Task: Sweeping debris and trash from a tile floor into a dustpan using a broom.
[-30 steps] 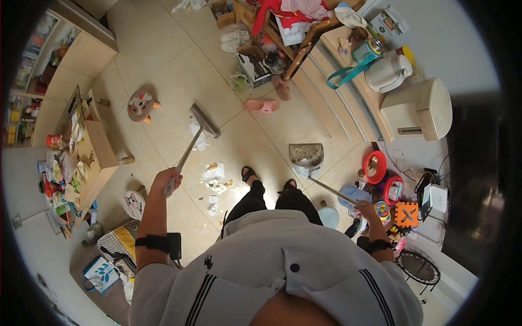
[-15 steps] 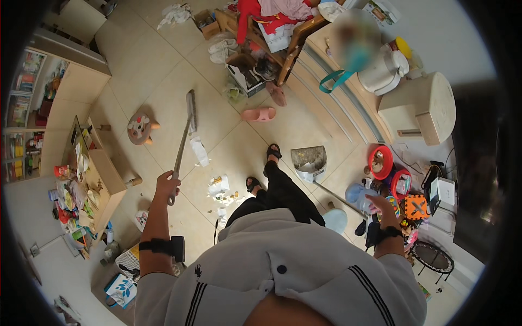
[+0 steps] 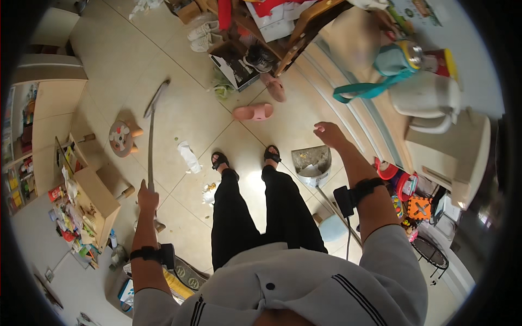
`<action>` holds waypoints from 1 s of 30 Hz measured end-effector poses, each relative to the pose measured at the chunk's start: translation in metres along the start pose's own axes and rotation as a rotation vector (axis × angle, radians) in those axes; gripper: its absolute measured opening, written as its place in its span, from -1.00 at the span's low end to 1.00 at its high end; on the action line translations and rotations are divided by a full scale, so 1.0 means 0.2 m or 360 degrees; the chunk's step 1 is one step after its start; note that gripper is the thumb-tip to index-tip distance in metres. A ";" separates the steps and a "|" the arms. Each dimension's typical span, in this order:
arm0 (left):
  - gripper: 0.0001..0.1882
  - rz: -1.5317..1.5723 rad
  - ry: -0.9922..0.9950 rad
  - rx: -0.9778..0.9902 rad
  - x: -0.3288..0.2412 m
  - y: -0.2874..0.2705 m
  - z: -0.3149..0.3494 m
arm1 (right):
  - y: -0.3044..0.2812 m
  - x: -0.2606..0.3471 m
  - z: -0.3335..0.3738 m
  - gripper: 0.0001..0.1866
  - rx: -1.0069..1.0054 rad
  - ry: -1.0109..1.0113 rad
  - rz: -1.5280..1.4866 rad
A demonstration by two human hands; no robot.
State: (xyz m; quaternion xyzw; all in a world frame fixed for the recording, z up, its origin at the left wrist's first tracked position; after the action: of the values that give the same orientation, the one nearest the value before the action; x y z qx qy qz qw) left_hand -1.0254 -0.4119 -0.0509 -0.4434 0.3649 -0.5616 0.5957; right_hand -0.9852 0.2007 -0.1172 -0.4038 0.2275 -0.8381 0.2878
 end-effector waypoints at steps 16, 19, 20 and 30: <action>-0.77 0.0196 -0.1216 0.1135 0.70 1.69 -0.10 | 0.98 -0.53 -1.79 -0.67 -0.0213 0.0170 0.0436; -0.75 0.0438 -0.1388 0.0900 0.68 1.81 -0.12 | 1.08 -0.53 -2.00 -0.69 -0.0366 -0.0078 0.0345; -0.74 0.0751 -0.1387 0.0606 0.59 1.78 -0.08 | 1.06 -0.55 -2.02 -0.70 -0.0408 -0.0011 0.0237; -0.74 0.0462 -0.1424 0.0547 0.49 1.77 -0.05 | 1.01 -0.43 -2.05 -0.48 -0.0286 -0.0101 0.0440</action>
State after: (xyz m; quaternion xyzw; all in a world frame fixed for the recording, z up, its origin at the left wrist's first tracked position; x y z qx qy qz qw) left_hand -0.9021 -0.5193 -0.3797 -0.4810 0.0337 -0.2797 0.8302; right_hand -1.2131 0.1722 -0.5224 -0.4190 0.3456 -0.7536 0.3702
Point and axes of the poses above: each hand's wrist, its own z-axis away from the middle knuckle, its own y-axis out of the palm, x = y × z, the point moved 1 cm from there along -z, towards the middle knuckle, and after that the axes turned 2 degrees about -z, right-handed, at the moved point
